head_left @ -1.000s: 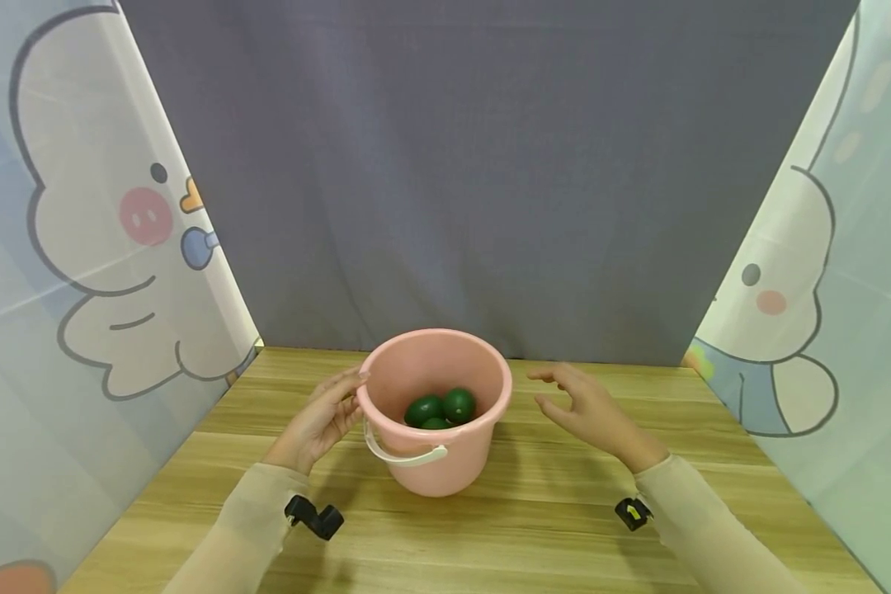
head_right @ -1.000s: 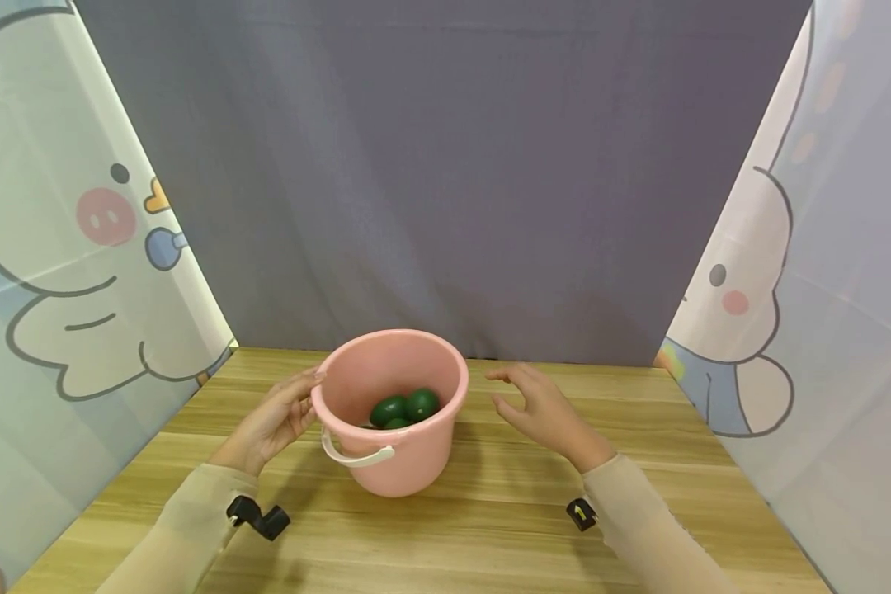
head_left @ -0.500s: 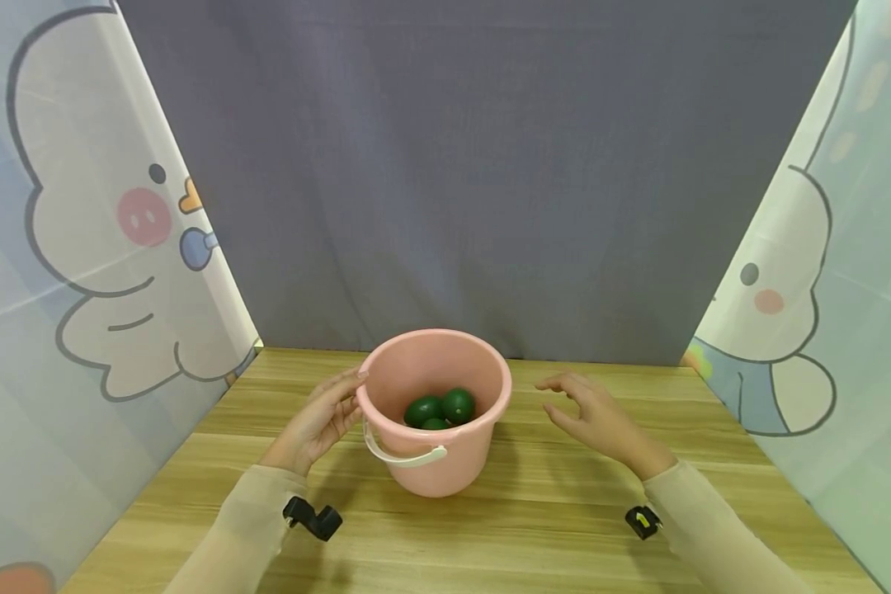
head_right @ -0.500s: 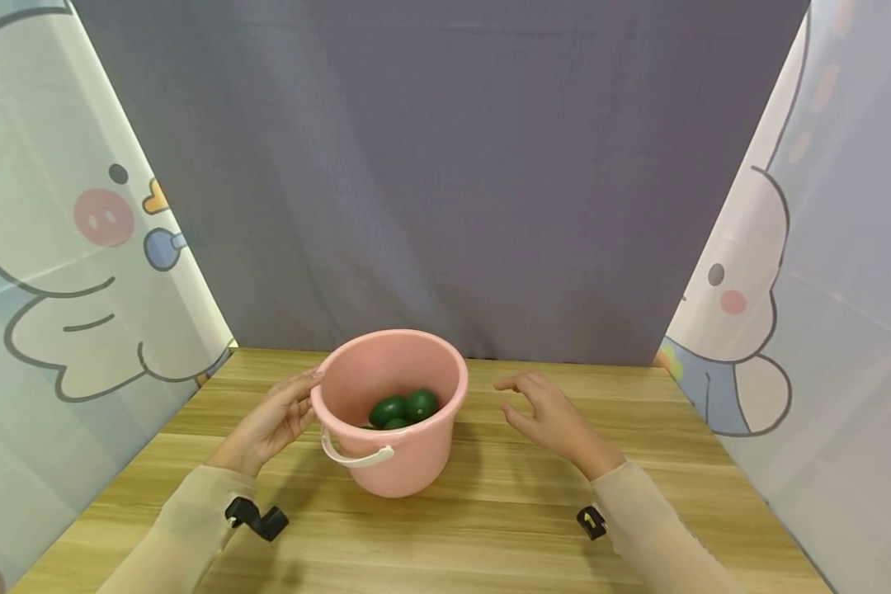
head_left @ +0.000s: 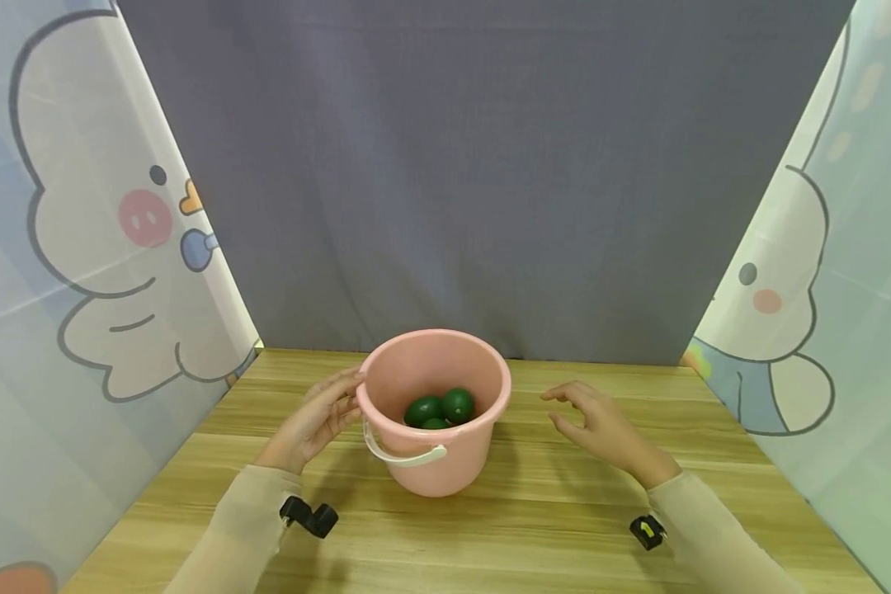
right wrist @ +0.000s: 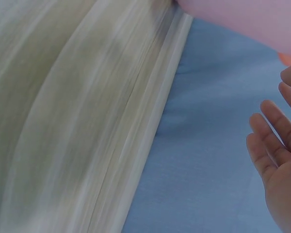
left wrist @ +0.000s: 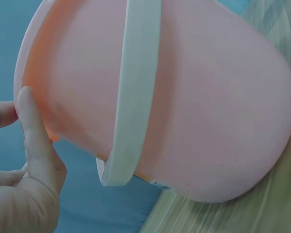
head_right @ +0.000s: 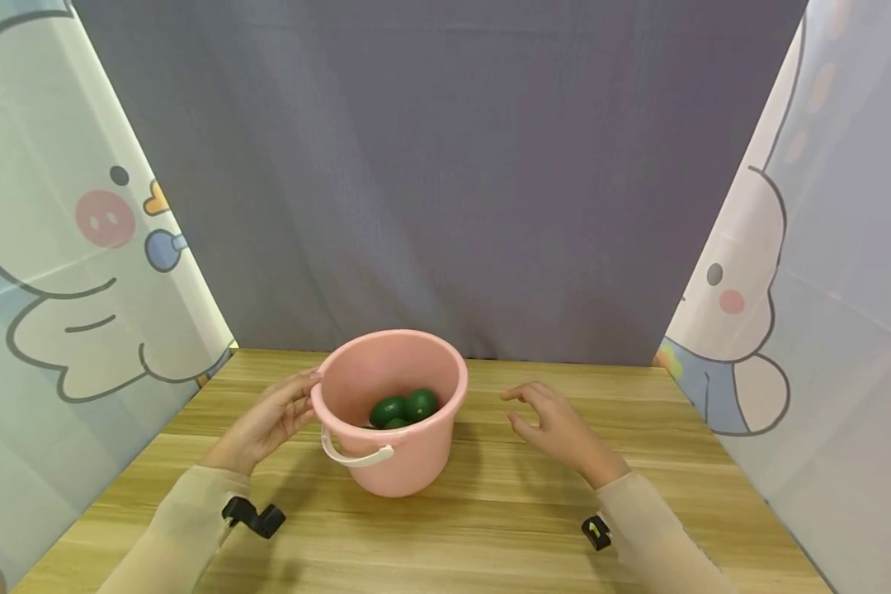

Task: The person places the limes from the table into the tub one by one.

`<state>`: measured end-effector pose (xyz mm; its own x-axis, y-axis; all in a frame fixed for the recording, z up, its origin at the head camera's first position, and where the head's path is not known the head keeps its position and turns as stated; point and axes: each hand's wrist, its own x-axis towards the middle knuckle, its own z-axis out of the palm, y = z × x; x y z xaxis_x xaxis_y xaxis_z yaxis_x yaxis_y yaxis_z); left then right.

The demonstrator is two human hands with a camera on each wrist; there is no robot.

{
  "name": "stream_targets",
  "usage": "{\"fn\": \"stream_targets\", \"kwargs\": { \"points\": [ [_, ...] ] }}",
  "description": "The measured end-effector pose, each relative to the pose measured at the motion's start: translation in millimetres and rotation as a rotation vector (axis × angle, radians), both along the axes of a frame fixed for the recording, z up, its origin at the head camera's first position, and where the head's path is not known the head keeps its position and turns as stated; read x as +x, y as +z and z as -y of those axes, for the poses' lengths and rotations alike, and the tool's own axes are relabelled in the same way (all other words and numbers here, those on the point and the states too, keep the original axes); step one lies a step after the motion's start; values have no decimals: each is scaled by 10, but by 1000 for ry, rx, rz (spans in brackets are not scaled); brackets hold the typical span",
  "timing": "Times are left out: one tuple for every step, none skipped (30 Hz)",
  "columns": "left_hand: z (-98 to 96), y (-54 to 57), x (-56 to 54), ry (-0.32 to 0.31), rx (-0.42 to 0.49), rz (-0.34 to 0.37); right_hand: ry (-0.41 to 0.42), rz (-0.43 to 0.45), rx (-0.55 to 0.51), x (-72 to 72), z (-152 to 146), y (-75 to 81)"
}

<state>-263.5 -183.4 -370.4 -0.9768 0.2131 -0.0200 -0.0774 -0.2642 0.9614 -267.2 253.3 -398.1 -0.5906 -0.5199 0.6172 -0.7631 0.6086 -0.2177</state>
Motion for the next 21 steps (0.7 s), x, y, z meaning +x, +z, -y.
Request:
{"fn": "stream_targets", "kwargs": {
  "points": [
    [8, 2, 4, -7, -7, -7, 1, 0, -2, 0, -4, -5],
    [16, 4, 7, -13, -12, -14, 3, 1, -4, 1, -7, -11],
    [23, 6, 11, -20, -16, -21, 7, 2, -6, 2, -9, -15],
    [29, 8, 13, -26, -17, -27, 8, 1, -6, 3, -12, -22],
    [35, 10, 15, -32, -19, -31, 10, 2, -7, 4, -13, -28],
    [39, 10, 16, -35, -18, -31, 13, 3, -8, 5, -14, -33],
    [40, 9, 16, -36, -18, -29, 14, 4, -8, 5, -16, -39],
    [43, 7, 21, -37, -22, -30, 17, 5, -11, 5, -19, -46],
    [45, 4, 23, -38, -25, -29, 20, 6, -13, 5, -21, -52],
    [49, 2, 25, -38, -30, -29, 22, 8, -15, 5, -24, -59],
    [52, 1, 26, -38, -35, -31, 24, 10, -19, 3, -26, -65],
    [56, -1, 28, -36, -38, -30, 26, 12, -21, 2, -30, -71],
    [62, -1, 30, -37, -43, -33, 29, 15, -24, -1, -33, -76],
    [67, -1, 32, -37, -46, -34, 30, 17, -27, -2, -38, -83],
    [72, -3, 31, -34, -49, -35, 31, 19, -29, -2, -43, -89],
    [79, -5, 31, -32, -51, -38, 32, 21, -31, -3, -49, -95],
    [86, -5, 33, -29, -53, -40, 32, 24, -33, -3, -54, -100],
    [94, -8, 34, -29, -53, -42, 33, 27, -35, -2, -59, -105],
    [103, -11, 33, -28, -55, -46, 34, 30, -37, -2, -63, -108],
    [111, -15, 32, -26, -56, -48, 30, 31, -36, -1, -68, -112],
    [119, -18, 31, -26, -58, -51, 29, 31, -36, 1, -73, -115]
  ]
}}
